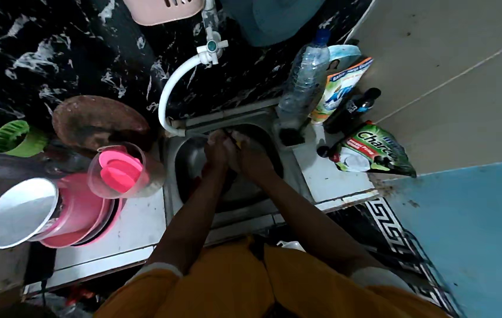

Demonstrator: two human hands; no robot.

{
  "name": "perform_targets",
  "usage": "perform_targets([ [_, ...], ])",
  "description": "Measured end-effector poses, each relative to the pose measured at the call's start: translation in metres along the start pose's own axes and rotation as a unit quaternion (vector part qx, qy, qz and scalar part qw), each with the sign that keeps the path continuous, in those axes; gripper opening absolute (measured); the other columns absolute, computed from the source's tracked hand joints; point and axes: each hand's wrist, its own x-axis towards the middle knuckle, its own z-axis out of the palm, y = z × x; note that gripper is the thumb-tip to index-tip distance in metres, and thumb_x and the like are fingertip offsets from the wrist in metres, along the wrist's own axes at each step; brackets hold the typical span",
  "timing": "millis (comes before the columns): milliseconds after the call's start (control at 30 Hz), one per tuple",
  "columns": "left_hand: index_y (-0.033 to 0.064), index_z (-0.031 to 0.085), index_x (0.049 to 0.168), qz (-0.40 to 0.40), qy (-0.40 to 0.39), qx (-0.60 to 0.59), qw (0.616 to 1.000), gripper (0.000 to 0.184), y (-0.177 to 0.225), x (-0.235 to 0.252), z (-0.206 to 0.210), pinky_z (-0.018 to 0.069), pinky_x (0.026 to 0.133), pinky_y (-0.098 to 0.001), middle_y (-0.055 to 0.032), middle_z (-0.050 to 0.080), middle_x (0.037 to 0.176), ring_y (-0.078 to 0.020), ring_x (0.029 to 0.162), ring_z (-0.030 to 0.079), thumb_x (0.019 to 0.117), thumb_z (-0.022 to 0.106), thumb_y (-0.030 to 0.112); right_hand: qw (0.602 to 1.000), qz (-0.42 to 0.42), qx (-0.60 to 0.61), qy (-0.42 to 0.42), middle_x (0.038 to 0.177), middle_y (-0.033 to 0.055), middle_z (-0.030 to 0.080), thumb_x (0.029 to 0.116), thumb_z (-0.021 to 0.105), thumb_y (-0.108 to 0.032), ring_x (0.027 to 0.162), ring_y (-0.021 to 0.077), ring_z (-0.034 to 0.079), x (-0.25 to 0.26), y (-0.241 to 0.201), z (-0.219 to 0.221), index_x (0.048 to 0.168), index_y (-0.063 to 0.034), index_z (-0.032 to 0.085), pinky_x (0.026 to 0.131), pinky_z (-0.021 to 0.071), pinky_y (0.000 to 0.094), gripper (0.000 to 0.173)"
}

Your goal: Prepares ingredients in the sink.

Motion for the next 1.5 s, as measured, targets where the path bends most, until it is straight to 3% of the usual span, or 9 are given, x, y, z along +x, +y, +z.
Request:
perform_targets([
  [133, 0.0002, 0.062, 0.127, -0.014, 0.013, -0.003, 1.0, 0.047, 0.005, 0.003, 0.001, 0.049, 0.093, -0.0599, -0.025, 0.064, 0.121, -0.0388, 0.111, 0.062, 0.1047, 0.053, 0.04, 0.999, 0.018, -0.004, -0.03, 0.122, 0.0232, 0.067, 0.1106, 0.042, -0.038, 0.111, 0.042, 0.067, -0.011, 0.022, 0.001, 0.152, -0.0107, 0.043, 0.093, 0.0531, 0.0599, 0.049],
  [300, -0.0012, 0.065, 0.121, -0.044, 0.004, -0.042, 0.998, 0.038, 0.005, 0.0, 0.018, 0.0522, 0.091, -0.0493, -0.0202, 0.067, 0.113, -0.0286, 0.103, 0.064, 0.106, 0.053, 0.032, 1.0, 0.011, -0.003, 0.019, 0.118, 0.025, 0.067, 0.1094, 0.046, -0.034, 0.104, 0.0441, 0.069, 0.0, 0.027, 0.0, 0.149, -0.0079, 0.043, 0.087, 0.0552, 0.0614, 0.048],
  [500, -0.0051, 0.058, 0.13, -0.061, -0.007, -0.05, 0.997, 0.042, 0.013, 0.001, 0.017, 0.0482, 0.099, -0.053, -0.0248, 0.062, 0.124, -0.0338, 0.114, 0.06, 0.1052, 0.055, 0.028, 0.999, 0.041, 0.017, -0.01, 0.115, 0.0227, 0.069, 0.1107, 0.04, -0.039, 0.105, 0.0405, 0.069, -0.015, 0.041, 0.002, 0.15, -0.009, 0.043, 0.09, 0.0546, 0.0579, 0.049],
  [667, -0.0036, 0.065, 0.116, -0.054, -0.016, -0.067, 0.996, 0.032, 0.012, -0.005, 0.032, 0.0524, 0.087, -0.0488, -0.0203, 0.066, 0.109, -0.0286, 0.099, 0.063, 0.1016, 0.06, 0.024, 0.998, 0.042, 0.042, 0.006, 0.121, 0.0254, 0.066, 0.1097, 0.044, -0.036, 0.108, 0.0432, 0.067, -0.001, 0.044, -0.008, 0.149, -0.0078, 0.045, 0.091, 0.0542, 0.0614, 0.048],
  [767, -0.0049, 0.062, 0.124, -0.036, -0.031, -0.083, 0.995, 0.034, 0.015, 0.006, 0.028, 0.0506, 0.095, -0.0486, -0.0217, 0.065, 0.117, -0.0291, 0.107, 0.063, 0.1056, 0.053, 0.023, 0.999, 0.047, 0.013, -0.022, 0.117, 0.0235, 0.068, 0.1109, 0.039, -0.037, 0.105, 0.0408, 0.069, -0.024, 0.054, -0.008, 0.156, -0.0105, 0.036, 0.09, 0.0541, 0.058, 0.053],
  [933, -0.0041, 0.061, 0.123, -0.051, -0.101, -0.073, 0.991, 0.035, 0.009, -0.011, 0.038, 0.0516, 0.091, -0.0472, -0.0203, 0.064, 0.115, -0.0273, 0.104, 0.062, 0.1075, 0.048, 0.024, 0.998, 0.049, 0.043, 0.025, 0.119, 0.0284, 0.067, 0.1097, 0.045, -0.032, 0.105, 0.0464, 0.068, -0.011, 0.048, -0.013, 0.15, -0.0057, 0.042, 0.088, 0.0548, 0.0628, 0.049],
  [1100, -0.0048, 0.059, 0.126, -0.055, -0.068, -0.11, 0.99, 0.034, 0.013, 0.003, 0.03, 0.0493, 0.095, -0.0496, -0.0221, 0.063, 0.121, -0.0297, 0.109, 0.06, 0.1049, 0.05, 0.02, 0.997, 0.064, 0.007, -0.033, 0.117, 0.023, 0.068, 0.1111, 0.038, -0.04, 0.106, 0.0401, 0.069, -0.038, 0.064, 0.0, 0.155, -0.0107, 0.038, 0.091, 0.0542, 0.0571, 0.052],
  [1233, -0.0007, 0.058, 0.128, -0.027, -0.118, -0.187, 0.975, 0.032, 0.009, 0.009, 0.031, 0.0536, 0.09, -0.0437, -0.0167, 0.066, 0.115, -0.0238, 0.103, 0.064, 0.1074, 0.043, 0.019, 0.997, 0.075, 0.012, 0.002, 0.118, 0.0231, 0.069, 0.1111, 0.038, -0.039, 0.108, 0.0396, 0.069, -0.03, 0.062, 0.005, 0.151, -0.009, 0.043, 0.093, 0.0539, 0.0567, 0.05],
  [1500, 0.0055, 0.061, 0.103, -0.024, -0.195, -0.282, 0.939, 0.025, 0.04, 0.009, 0.026, 0.0562, 0.075, -0.0332, -0.0055, 0.067, 0.089, -0.0149, 0.081, 0.066, 0.103, 0.036, 0.011, 0.998, 0.062, -0.018, 0.005, 0.107, 0.0208, 0.071, 0.1116, 0.035, -0.038, 0.101, 0.0384, 0.07, -0.047, 0.083, 0.007, 0.147, -0.0079, 0.046, 0.088, 0.055, 0.0545, 0.048],
])
